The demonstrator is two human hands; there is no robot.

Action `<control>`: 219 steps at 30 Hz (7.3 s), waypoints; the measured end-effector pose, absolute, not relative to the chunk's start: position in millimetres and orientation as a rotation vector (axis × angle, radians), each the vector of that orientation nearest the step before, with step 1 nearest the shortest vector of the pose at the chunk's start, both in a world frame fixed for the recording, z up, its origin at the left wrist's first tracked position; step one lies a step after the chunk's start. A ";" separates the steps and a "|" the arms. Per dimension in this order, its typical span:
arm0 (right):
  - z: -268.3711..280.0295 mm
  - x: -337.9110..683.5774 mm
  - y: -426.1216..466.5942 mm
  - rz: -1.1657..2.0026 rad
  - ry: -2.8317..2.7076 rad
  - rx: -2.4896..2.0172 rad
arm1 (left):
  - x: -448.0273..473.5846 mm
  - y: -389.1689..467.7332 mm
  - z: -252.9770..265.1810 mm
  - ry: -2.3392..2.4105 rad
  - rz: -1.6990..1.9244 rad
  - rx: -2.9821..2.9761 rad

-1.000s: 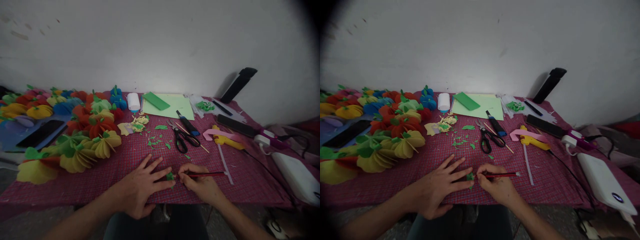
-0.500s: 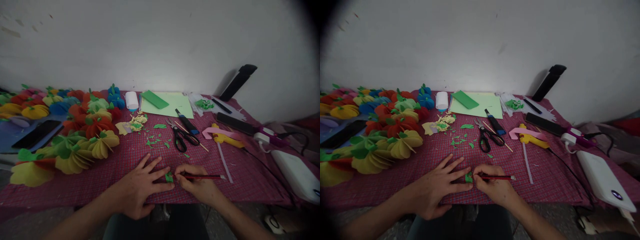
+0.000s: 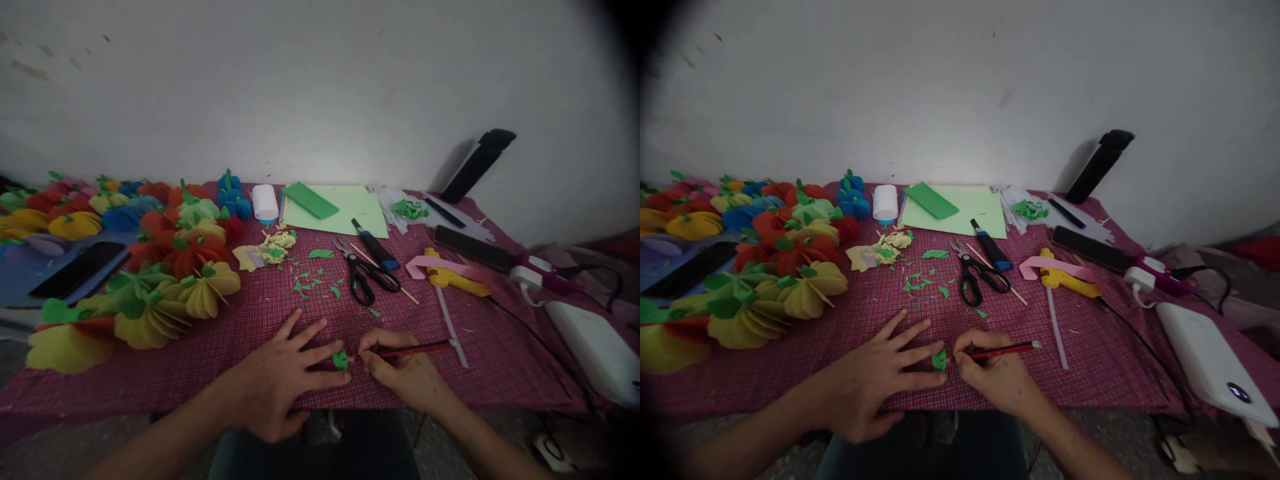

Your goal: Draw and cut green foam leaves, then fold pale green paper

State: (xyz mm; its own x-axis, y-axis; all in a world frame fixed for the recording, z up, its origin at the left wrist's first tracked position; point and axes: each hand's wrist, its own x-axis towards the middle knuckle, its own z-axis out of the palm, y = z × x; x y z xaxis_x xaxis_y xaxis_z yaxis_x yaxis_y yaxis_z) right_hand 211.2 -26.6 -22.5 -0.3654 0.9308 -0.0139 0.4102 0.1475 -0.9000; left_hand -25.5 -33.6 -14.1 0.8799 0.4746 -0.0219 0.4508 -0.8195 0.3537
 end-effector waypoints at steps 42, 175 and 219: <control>-25.2 212.5 -25.5 1.107 -2.049 -1.191 | -25.3 -33.1 -10.5 0.687 0.060 2.710; -46.2 209.9 -12.5 1.126 -1.432 -0.915 | 18.8 -32.1 -26.5 1.283 1.218 1.334; 13.0 182.9 112.8 0.212 -2.082 -1.276 | -11.3 101.6 -8.7 1.828 1.277 2.034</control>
